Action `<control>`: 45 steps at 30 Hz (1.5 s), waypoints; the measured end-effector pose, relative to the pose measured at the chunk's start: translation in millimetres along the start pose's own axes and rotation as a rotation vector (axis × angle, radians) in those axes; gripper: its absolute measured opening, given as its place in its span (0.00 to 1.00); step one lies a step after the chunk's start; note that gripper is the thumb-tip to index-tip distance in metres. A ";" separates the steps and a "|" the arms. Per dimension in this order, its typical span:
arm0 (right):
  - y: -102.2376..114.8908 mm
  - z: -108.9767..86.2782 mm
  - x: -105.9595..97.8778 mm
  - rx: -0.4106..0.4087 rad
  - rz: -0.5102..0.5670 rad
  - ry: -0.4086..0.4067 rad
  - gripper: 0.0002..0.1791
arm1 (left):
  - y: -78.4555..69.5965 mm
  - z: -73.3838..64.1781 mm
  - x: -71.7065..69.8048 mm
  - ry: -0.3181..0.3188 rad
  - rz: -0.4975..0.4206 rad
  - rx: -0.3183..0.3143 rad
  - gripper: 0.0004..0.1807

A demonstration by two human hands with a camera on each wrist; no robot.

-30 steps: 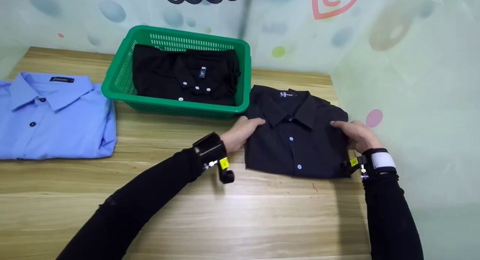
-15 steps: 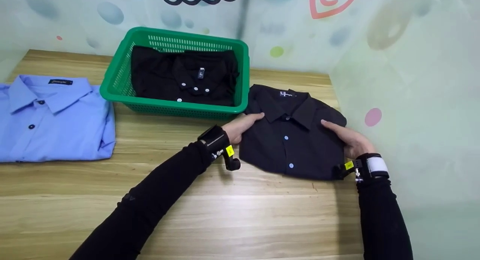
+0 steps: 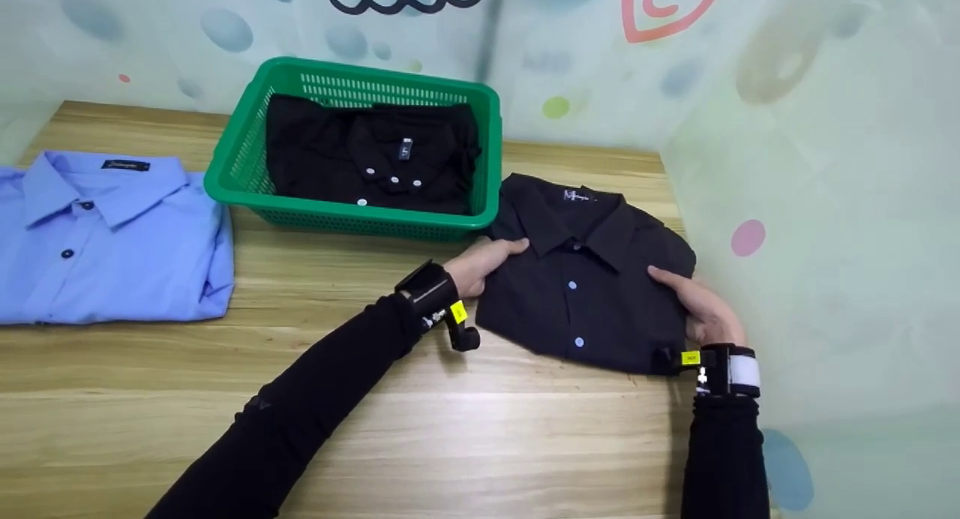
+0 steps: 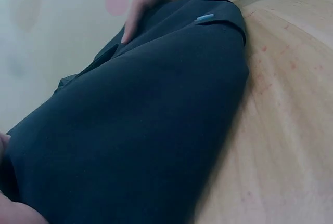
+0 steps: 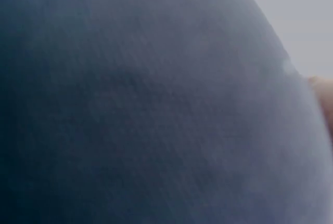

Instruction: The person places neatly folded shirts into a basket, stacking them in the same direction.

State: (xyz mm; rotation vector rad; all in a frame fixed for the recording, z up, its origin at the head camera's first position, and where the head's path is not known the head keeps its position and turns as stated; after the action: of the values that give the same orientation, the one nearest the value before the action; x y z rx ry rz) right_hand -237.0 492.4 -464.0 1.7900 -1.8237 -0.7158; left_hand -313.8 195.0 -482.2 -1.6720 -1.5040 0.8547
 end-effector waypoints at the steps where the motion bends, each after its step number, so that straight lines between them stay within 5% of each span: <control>1: -1.3 -0.1 -0.8 -0.001 0.009 0.013 0.24 | 0.1 -0.5 0.4 0.004 -0.002 0.008 0.28; 7: -4.1 1.9 0.1 -0.037 0.160 0.048 0.18 | 1.4 -2.7 1.5 0.011 -0.021 0.026 0.26; 16: -1.6 0.8 -1.3 -0.105 0.167 -0.006 0.17 | -1.0 -3.6 0.8 0.004 -0.053 0.057 0.27; 23: -2.2 -4.8 -2.4 -0.171 0.309 0.043 0.10 | -1.0 -11.3 1.7 0.026 0.091 0.088 0.32; 37: 7.3 -22.2 0.2 -0.298 0.411 0.149 0.10 | -24.8 -46.7 24.4 0.119 0.126 0.191 0.34; 45: 9.8 -26.3 1.5 -0.358 0.487 0.319 0.17 | -48.0 -66.2 24.8 0.168 0.170 0.303 0.26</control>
State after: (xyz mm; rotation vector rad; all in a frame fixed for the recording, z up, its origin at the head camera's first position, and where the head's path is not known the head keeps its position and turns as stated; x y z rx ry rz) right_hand -226.9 490.1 -437.9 1.0982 -1.6884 -0.4900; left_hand -279.9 217.3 -406.9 -1.6151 -1.0725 0.9540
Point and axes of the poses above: each hand's wrist, its own z-axis towards the middle knuckle, its own x-axis out of the palm, y = z × x, the point moved 6 cm from there along z, towards the middle knuckle, and after that the axes turned 5 degrees about -y, right-handed, at the moved point
